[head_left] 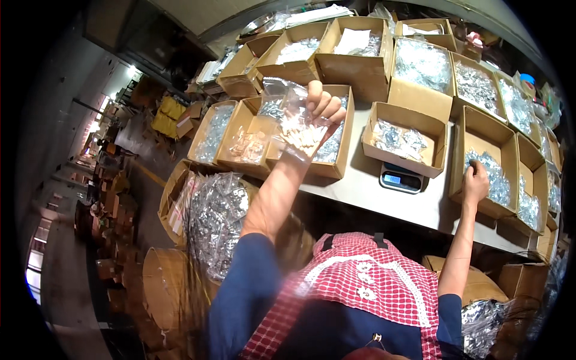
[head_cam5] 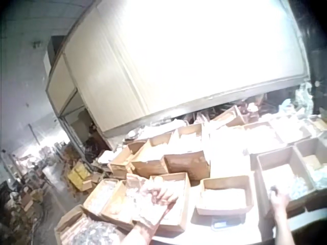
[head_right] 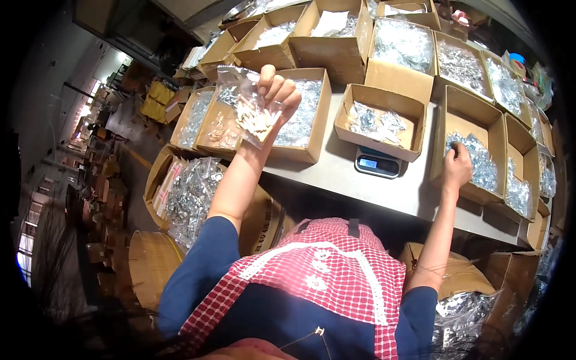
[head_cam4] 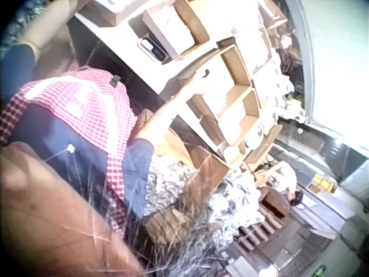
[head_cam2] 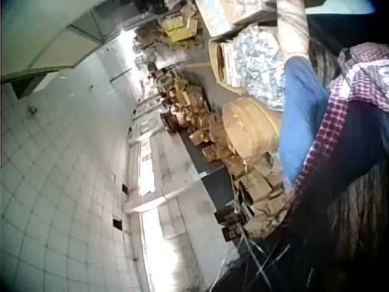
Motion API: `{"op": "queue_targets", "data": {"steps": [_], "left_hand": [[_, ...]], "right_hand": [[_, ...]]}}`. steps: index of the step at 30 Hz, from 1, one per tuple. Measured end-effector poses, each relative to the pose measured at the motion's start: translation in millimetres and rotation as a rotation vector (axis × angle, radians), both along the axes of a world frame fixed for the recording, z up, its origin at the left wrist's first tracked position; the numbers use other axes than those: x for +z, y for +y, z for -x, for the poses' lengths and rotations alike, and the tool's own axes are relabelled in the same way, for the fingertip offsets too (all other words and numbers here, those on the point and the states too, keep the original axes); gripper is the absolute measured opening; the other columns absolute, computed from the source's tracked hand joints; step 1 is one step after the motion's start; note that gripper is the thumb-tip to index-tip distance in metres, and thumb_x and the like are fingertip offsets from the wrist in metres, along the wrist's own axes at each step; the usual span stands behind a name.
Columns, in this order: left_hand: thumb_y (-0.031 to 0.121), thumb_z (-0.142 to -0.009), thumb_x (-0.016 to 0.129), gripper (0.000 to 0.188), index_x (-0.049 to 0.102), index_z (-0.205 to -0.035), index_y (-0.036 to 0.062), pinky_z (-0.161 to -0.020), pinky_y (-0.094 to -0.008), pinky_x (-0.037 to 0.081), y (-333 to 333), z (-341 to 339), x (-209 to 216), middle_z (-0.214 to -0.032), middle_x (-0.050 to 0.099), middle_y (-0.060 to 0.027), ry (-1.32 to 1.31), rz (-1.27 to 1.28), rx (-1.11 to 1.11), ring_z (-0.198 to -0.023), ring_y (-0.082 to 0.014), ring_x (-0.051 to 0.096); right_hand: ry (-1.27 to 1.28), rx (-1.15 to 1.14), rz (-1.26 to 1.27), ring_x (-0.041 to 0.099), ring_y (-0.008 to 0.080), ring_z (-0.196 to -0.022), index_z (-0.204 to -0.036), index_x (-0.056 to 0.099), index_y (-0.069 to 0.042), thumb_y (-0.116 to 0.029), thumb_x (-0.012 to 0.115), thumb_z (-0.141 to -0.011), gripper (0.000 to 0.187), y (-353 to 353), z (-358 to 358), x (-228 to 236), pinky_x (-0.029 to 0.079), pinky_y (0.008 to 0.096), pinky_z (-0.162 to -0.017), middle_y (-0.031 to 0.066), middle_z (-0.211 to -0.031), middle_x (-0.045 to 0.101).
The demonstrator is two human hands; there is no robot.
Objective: The person places small metal items into plastic bags, weighs the bags on a digital scale, and puts the bags into cardboard boxes.
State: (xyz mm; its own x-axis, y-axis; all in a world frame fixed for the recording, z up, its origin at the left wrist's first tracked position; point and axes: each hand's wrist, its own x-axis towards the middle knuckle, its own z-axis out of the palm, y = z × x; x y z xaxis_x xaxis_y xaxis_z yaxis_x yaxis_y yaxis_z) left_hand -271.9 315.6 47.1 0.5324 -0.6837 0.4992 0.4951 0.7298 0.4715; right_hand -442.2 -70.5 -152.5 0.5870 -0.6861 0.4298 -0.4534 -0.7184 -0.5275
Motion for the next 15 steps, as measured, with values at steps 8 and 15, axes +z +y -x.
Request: {"op": "queue_targets", "data": {"steps": [8, 15], "left_hand": [[0.025, -0.09, 0.058, 0.023, 0.049, -0.074, 0.0097, -0.052, -0.0243, 0.033, -36, -34, -32, -0.057, 0.037, 0.0017, -0.047, -0.187, 0.171, -0.056, -0.0104, 0.039], [0.021, -0.069, 0.065, 0.018, 0.072, -0.079, 0.0081, -0.085, -0.0467, 0.051, -131, -78, -173, -0.083, 0.069, -0.0123, -0.786, -1.695, 1.136, -0.092, -0.029, 0.065]], "right_hand": [[0.012, 0.027, 0.027, 0.065, 0.0292, -0.086, -0.099, 0.068, -0.015, -0.022, 0.053, -0.084, 0.022, -5, -7, 1, 0.05, 0.0384, -0.073, 0.0064, -0.098, 0.069], [0.068, 0.227, -0.115, 0.066, 0.0287, -0.093, -0.114, 0.065, -0.008, -0.024, 0.053, -0.09, 0.032, -15, 1, -21, 0.05, 0.038, -0.079, 0.0117, -0.106, 0.069]]}}
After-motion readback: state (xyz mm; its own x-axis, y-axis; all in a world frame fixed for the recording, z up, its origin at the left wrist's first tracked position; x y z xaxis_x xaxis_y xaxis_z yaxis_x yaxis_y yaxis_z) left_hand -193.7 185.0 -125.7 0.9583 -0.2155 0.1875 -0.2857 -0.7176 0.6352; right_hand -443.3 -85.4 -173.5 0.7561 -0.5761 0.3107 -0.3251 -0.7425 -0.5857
